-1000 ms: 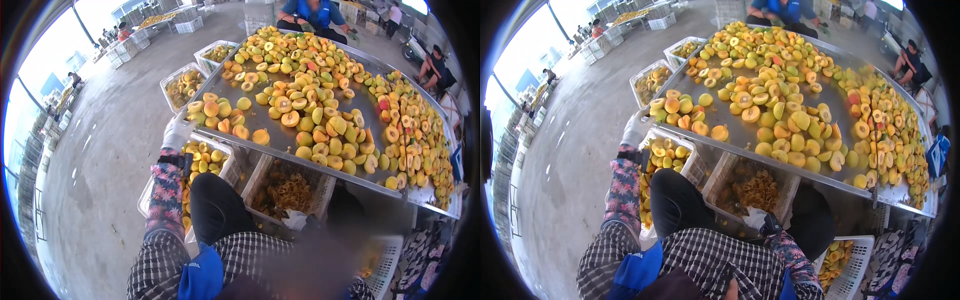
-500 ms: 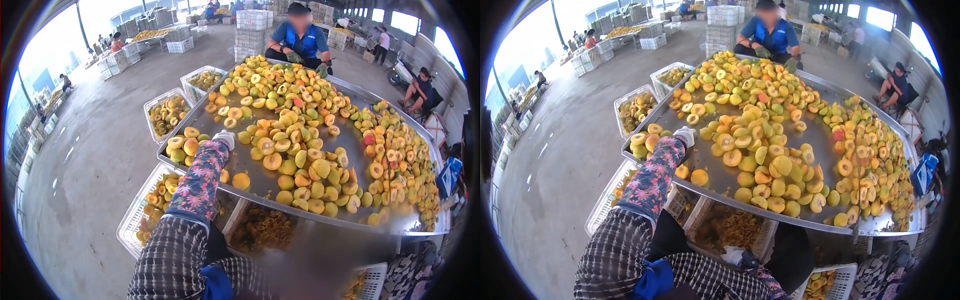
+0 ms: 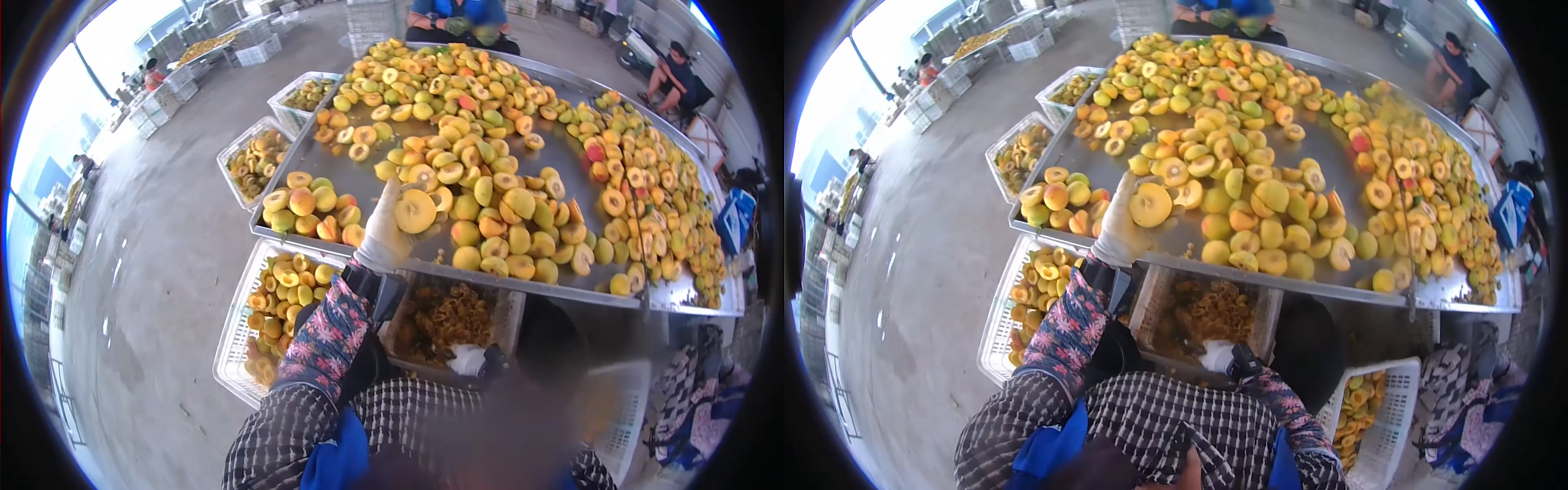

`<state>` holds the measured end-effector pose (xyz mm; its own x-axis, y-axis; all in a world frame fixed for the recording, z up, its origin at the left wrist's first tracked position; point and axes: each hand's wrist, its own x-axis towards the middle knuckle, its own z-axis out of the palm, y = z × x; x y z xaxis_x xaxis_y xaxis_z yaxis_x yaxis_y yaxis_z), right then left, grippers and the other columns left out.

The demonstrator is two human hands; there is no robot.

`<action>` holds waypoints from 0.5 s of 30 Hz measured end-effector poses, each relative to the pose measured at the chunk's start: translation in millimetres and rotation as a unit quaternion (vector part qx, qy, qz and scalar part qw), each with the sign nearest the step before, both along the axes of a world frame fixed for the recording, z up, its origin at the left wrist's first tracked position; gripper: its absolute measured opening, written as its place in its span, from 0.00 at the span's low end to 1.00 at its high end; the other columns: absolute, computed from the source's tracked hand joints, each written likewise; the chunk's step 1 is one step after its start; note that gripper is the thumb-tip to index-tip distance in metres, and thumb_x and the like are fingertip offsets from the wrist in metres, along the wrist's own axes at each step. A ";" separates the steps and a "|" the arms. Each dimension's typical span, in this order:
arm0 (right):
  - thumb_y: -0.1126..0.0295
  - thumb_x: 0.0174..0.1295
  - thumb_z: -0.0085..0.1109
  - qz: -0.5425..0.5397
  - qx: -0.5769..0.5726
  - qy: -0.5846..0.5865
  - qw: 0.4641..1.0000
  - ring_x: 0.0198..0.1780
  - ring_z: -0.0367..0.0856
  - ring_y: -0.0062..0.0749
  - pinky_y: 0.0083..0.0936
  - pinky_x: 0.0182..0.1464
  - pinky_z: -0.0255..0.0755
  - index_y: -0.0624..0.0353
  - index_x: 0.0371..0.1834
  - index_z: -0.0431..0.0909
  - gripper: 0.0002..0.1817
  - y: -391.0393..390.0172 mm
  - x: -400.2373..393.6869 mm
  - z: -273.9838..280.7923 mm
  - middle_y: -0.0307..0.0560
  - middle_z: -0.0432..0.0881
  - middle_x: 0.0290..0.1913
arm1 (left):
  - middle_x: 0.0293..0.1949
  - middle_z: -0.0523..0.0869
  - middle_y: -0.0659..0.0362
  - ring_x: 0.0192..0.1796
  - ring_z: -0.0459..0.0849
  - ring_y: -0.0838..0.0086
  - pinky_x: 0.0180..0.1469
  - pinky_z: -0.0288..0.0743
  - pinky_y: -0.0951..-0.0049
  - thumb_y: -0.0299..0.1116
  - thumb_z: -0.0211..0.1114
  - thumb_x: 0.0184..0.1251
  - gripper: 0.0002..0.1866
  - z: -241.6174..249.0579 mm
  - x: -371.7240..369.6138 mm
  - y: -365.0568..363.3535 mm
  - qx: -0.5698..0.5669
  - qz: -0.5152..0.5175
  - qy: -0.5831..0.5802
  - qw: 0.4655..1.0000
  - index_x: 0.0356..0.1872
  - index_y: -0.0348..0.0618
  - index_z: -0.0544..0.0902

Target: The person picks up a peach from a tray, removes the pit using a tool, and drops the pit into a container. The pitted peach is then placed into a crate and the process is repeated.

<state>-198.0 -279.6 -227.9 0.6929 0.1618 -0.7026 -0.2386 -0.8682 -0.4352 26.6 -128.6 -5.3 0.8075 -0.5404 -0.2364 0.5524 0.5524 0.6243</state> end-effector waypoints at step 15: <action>0.56 0.64 0.61 -0.242 0.202 -0.145 0.938 0.34 0.80 0.52 0.39 0.39 0.71 0.62 0.43 0.73 0.19 -33.0 -13.5 56.5 0.59 0.79 0.29 | 0.47 0.82 0.53 0.53 0.82 0.63 0.56 0.76 0.67 0.33 0.71 0.59 0.23 -45.9 17.3 47.8 0.497 0.203 -0.457 0.709 0.55 0.42 0.76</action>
<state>-211.5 -312.6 -171.4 0.9065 -0.0084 -0.4222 -0.3825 -0.4396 -0.8127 43.9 -80.8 -51.2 0.9105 -0.1526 0.3844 -0.4121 -0.4148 0.8113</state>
